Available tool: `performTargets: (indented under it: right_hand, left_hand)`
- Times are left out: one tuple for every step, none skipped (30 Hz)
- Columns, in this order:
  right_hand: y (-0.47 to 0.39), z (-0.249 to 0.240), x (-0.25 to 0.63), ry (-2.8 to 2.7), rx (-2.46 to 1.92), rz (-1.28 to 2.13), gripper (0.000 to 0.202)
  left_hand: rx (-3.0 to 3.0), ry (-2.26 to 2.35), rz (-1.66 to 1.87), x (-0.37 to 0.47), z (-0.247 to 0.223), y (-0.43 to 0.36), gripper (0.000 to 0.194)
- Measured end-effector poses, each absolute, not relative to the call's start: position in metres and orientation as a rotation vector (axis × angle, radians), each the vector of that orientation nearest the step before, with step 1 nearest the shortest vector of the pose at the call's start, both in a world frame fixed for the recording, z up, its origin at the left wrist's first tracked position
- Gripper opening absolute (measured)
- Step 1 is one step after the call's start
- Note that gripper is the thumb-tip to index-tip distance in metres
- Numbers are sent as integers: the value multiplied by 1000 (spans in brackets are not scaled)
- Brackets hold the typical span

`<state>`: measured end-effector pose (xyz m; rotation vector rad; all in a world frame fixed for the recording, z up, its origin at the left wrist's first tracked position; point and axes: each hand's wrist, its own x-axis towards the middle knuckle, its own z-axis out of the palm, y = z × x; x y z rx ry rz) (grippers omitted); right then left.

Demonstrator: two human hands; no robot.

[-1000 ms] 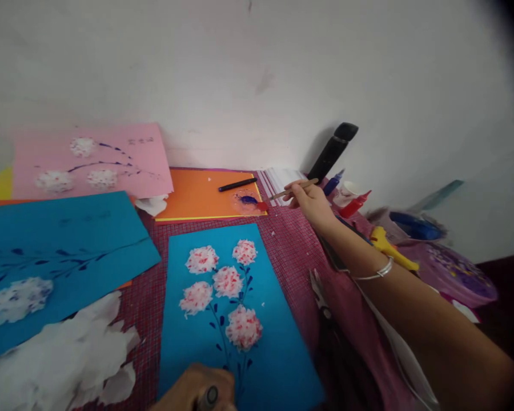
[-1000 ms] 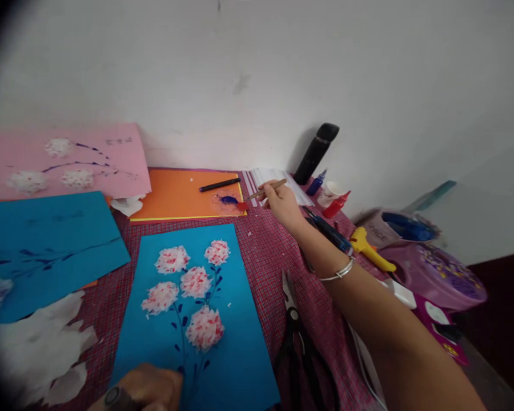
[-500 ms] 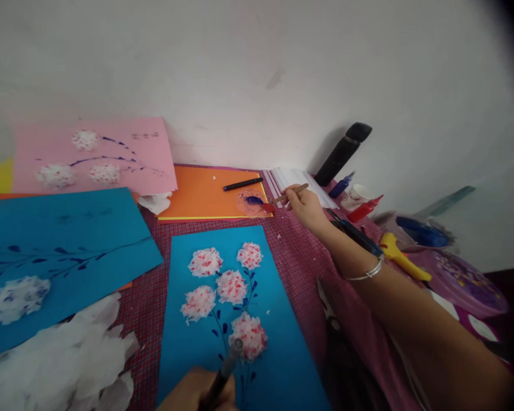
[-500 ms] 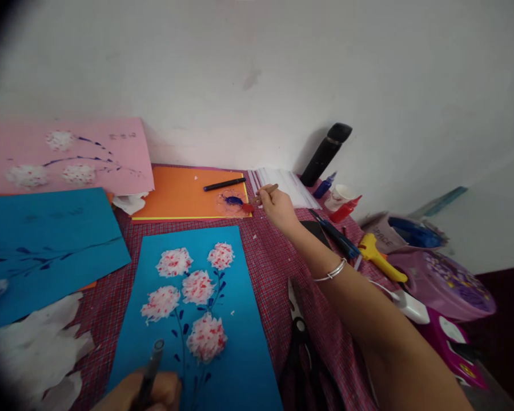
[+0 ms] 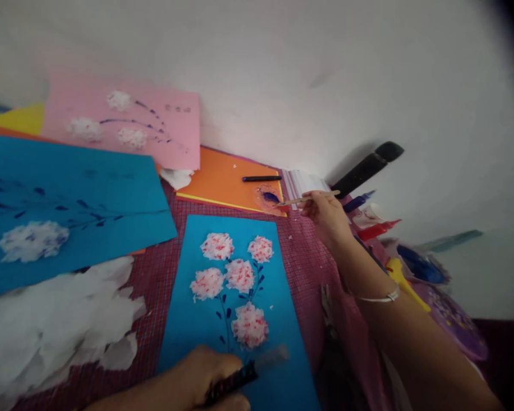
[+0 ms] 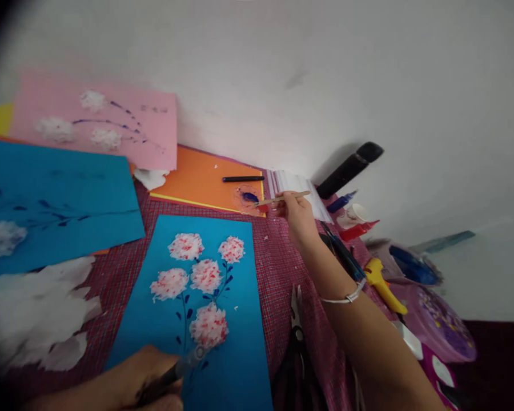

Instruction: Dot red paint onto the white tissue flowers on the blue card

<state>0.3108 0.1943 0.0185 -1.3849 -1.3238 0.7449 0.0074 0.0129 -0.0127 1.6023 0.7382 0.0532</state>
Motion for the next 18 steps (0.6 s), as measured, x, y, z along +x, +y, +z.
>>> performTargets:
  right_hand:
    - [190,20,305,-1312,-1375,815,19]
    - [185,21,298,-1296,-1362,891,17]
    - [181,22,290,-1274,-1350,962,15]
    - [178,23,281,-1255,-1341,1022,13]
    - [174,24,270,-1248,-1334,1078,12]
    - [170,26,259,-1251,-1323,1115,12]
    - [167,28,248,-1254,-1301,1138,12]
    - [163,30,237,-1290,-1291,1168,14]
    - [159,31,225,-1345,-1280,1180,16]
    - [155,33,215,-1409,-1274,1186,18]
    - [151,34,206,-1476,-1262,1194,19]
    - [149,35,197,-1543,-1249,1197,20]
    - [147,35,190,-1604,-1235,1200,20]
    - [145,35,185,-1656,-1221,1204,20]
    - [145,34,181,-1698,-1212,1208,20]
    - [144,33,178,-1729,-1209,1210,20]
    - [145,33,176,-1746,-1209,1214,20]
    - [145,32,176,-1756,-1207,1219,19]
  left_hand:
    - [1591,748,48,8,-8,12,32]
    - [1574,728,41,8,-4,12,30]
    - [1572,702,51,8,-1,13,28]
    - [1574,648,60,7,2,14,26]
    - [1598,600,90,6,3,16,23]
    - [1612,560,129,5,3,18,21]
    - [1614,530,152,4,2,19,20]
    - [1620,512,171,3,1,19,19]
    - [1622,502,180,3,0,19,18]
    - [1627,495,182,3,-1,19,18]
    - [1641,491,183,3,-2,18,18]
    - [1659,485,182,3,-3,18,19]
    - [1679,475,180,3,-4,18,21]
    - [1698,463,177,3,-5,18,23]
    - [1712,447,172,3,-6,19,25]
    - [1726,427,162,2,-7,21,27]
    - [1738,408,149,2,-8,22,27]
    - [1745,390,138,2,-8,23,27]
